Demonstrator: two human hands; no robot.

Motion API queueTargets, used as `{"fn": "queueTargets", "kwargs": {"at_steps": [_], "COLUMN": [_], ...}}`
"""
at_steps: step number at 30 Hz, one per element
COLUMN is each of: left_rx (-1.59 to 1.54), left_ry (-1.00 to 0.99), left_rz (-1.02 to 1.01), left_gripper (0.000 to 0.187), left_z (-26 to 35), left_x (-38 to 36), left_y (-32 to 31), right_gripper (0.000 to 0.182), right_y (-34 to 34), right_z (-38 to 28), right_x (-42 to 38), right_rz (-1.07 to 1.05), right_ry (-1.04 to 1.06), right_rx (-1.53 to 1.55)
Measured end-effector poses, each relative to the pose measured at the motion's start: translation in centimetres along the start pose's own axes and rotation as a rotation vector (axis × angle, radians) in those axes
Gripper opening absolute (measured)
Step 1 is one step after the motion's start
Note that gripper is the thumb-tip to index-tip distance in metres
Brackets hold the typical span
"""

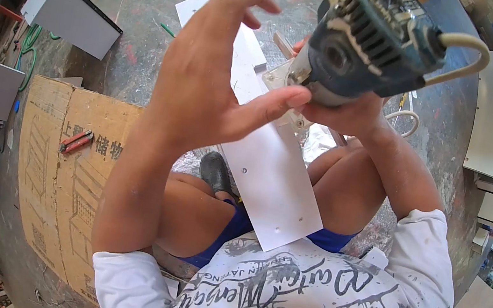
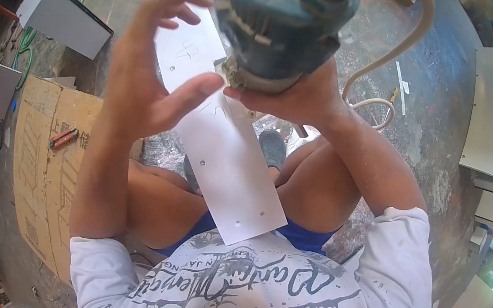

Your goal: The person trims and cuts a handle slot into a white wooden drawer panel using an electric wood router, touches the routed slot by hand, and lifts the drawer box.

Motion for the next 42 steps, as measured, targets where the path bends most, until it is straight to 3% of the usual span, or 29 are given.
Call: {"fn": "queueTargets", "kwargs": {"at_steps": [1,4,8,15,33,42], "left_rx": [-0.031,0.033,-0.029,-0.017,0.045,0.074], "left_ry": [0.025,0.062,0.148,0.057,0.162,0.163], "left_rz": [-0.046,-0.178,-0.258,-0.240,-0.326,-0.345], "left_gripper": [0.093,0.101,0.107,0.093,0.084,0.079], "left_z": [-0.9,-1.0,-1.3,-1.4,-2.3,-2.3], "left_x": [-0.8,-2.6,-4.7,-5.3,-5.7,-5.8], "left_y": [-1.2,-3.6,-5.8,-6.4,-7.3,-7.6], "right_gripper": [0.067,0.069,0.085,0.095,0.111,0.120], "right_y": [-0.3,-0.2,-0.9,-2.1,-2.6,-1.9], "right_z": [1.0,1.4,1.5,1.7,2.6,4.1], "right_x": [-1.1,-1.9,-2.7,-2.9,-3.0,-2.6], "right_rz": [-0.119,-0.060,-0.116,-0.134,-0.132,-0.200], "right_ry": [-0.058,-0.154,-0.118,-0.159,-0.120,0.004], "right_rx": [0.042,0.057,0.069,0.128,0.284,0.558]}}
Point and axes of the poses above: each hand's wrist, its own x-axis towards the middle knuckle, its own y-axis out of the back of the hand, z = x × y, the point moved 8 cm from there along x, towards the middle knuckle, and after that the axes turned 13 degrees about x, right-handed, at the moved point
